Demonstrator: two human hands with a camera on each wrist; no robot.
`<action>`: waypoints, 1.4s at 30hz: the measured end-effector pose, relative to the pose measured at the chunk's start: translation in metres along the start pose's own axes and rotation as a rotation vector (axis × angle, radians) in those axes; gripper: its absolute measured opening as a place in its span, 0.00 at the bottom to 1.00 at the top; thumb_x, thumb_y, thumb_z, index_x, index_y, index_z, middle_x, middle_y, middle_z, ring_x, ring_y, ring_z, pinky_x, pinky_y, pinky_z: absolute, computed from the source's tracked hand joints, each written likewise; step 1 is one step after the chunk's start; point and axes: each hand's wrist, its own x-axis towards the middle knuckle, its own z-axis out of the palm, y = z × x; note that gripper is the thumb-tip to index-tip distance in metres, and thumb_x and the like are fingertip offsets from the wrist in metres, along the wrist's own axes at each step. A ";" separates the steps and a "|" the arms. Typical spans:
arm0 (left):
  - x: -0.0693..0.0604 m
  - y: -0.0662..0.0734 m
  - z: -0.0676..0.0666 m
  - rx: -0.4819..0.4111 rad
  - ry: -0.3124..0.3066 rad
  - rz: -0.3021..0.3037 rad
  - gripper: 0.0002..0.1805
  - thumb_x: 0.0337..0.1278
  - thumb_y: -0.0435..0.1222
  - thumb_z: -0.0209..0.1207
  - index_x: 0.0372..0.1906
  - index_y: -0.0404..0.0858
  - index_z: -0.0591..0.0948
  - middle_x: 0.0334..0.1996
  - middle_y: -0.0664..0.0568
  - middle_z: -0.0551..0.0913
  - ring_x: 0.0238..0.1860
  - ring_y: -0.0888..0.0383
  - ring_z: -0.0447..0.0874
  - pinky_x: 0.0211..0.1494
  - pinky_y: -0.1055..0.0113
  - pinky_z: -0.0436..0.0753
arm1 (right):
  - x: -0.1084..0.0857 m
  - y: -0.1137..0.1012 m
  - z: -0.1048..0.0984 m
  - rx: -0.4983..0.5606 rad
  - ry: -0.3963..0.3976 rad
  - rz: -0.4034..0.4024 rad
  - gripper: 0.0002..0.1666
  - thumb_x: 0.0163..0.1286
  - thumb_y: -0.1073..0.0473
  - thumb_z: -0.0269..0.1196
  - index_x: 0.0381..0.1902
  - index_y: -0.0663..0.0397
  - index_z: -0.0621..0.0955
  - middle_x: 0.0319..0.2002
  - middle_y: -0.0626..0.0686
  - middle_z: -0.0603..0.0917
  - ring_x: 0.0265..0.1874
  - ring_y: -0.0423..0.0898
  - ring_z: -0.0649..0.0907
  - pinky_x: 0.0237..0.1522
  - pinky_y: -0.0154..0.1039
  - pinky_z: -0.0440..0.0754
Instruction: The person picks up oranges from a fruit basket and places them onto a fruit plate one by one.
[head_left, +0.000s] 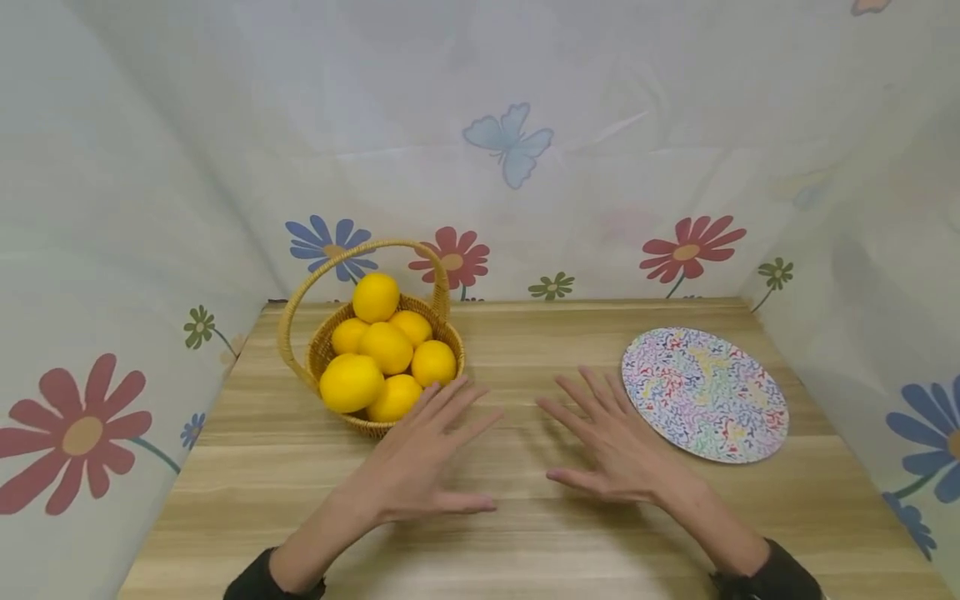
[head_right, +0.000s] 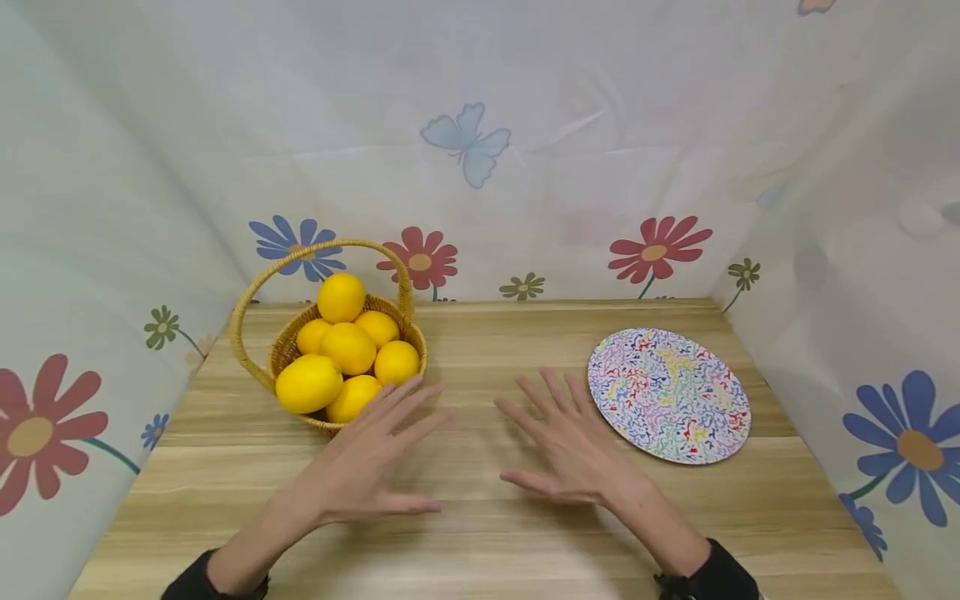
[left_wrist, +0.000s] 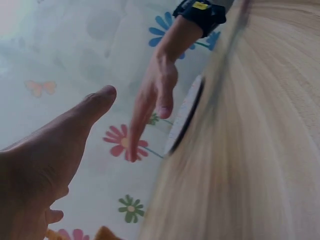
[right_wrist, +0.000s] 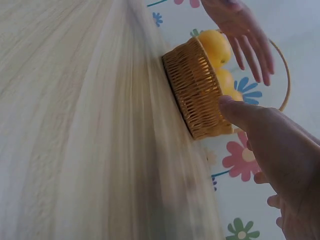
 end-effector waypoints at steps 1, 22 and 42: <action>-0.002 -0.001 -0.005 -0.012 0.025 -0.013 0.57 0.61 0.73 0.72 0.90 0.59 0.65 0.93 0.53 0.57 0.94 0.43 0.53 0.93 0.37 0.61 | 0.002 -0.001 -0.001 0.000 0.005 -0.012 0.57 0.70 0.20 0.68 0.88 0.35 0.70 0.91 0.58 0.61 0.92 0.71 0.55 0.88 0.78 0.52; -0.026 -0.088 -0.103 -0.101 0.883 -0.210 0.41 0.79 0.61 0.61 0.77 0.33 0.77 0.79 0.35 0.76 0.81 0.34 0.72 0.89 0.51 0.66 | 0.070 -0.041 -0.023 0.048 0.029 -0.191 0.55 0.72 0.24 0.69 0.89 0.36 0.68 0.92 0.57 0.59 0.92 0.69 0.55 0.90 0.74 0.54; -0.026 -0.147 -0.094 -0.692 0.605 -0.541 0.25 0.95 0.52 0.46 0.64 0.38 0.82 0.42 0.60 0.90 0.44 0.61 0.91 0.53 0.74 0.90 | 0.149 -0.088 -0.036 0.086 -0.064 -0.339 0.54 0.77 0.23 0.64 0.91 0.35 0.63 0.93 0.59 0.57 0.94 0.67 0.51 0.92 0.71 0.50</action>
